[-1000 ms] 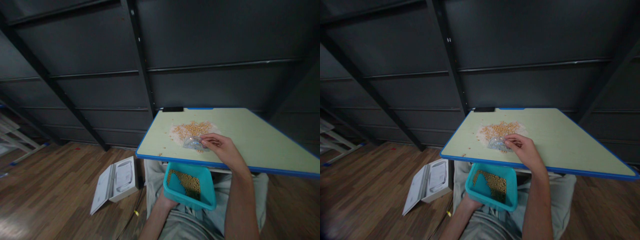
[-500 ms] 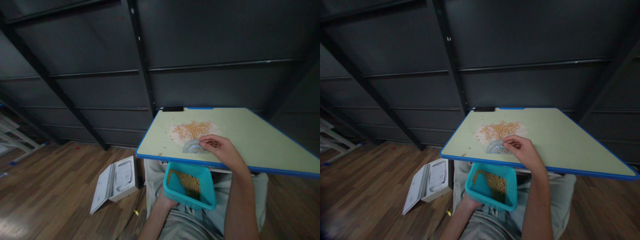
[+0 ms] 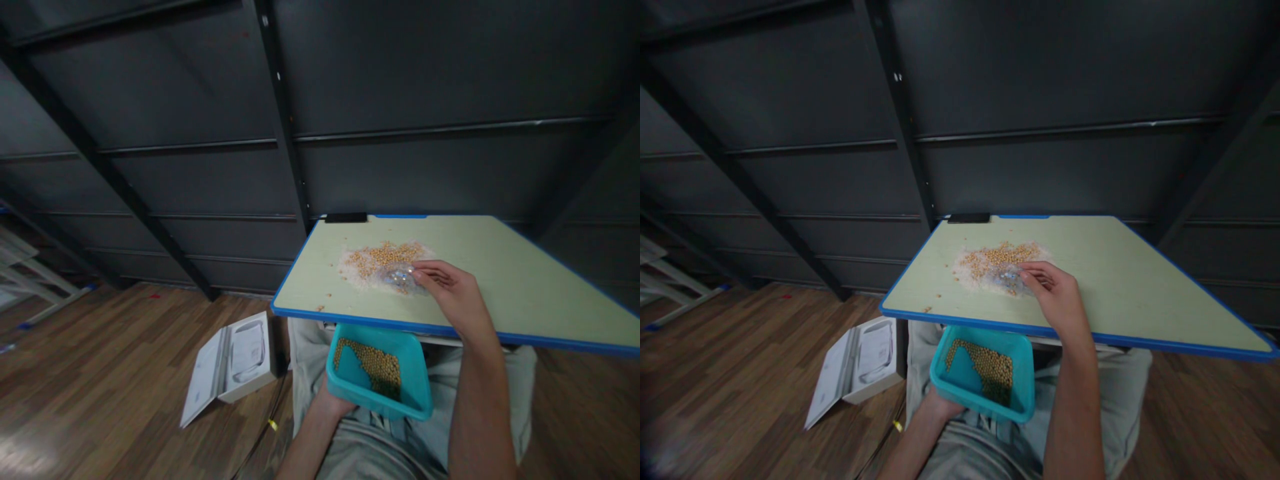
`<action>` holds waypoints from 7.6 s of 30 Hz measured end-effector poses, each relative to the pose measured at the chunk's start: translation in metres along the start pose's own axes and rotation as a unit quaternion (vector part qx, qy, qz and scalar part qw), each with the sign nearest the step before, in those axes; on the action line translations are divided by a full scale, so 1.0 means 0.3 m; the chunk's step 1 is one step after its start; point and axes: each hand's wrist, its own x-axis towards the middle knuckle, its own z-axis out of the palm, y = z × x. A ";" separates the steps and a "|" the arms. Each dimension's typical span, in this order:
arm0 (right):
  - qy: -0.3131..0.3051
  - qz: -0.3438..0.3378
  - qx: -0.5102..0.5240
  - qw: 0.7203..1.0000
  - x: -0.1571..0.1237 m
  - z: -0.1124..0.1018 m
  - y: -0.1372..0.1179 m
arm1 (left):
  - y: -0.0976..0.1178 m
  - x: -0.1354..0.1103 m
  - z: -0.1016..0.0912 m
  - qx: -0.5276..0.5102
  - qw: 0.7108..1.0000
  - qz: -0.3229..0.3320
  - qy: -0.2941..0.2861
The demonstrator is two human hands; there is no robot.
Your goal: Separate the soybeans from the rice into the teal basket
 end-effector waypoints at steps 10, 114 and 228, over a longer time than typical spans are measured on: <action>-0.062 0.023 0.011 0.998 -0.003 0.001 0.005 | 0.004 0.006 0.005 -0.004 1.000 -0.007 0.007; -0.122 0.020 0.005 0.992 -0.020 -0.007 -0.036 | 0.013 0.003 0.031 0.035 0.998 -0.018 0.053; -0.166 -0.007 -0.050 0.985 -0.031 0.008 -0.055 | 0.001 -0.007 -0.039 0.038 0.999 0.002 -0.012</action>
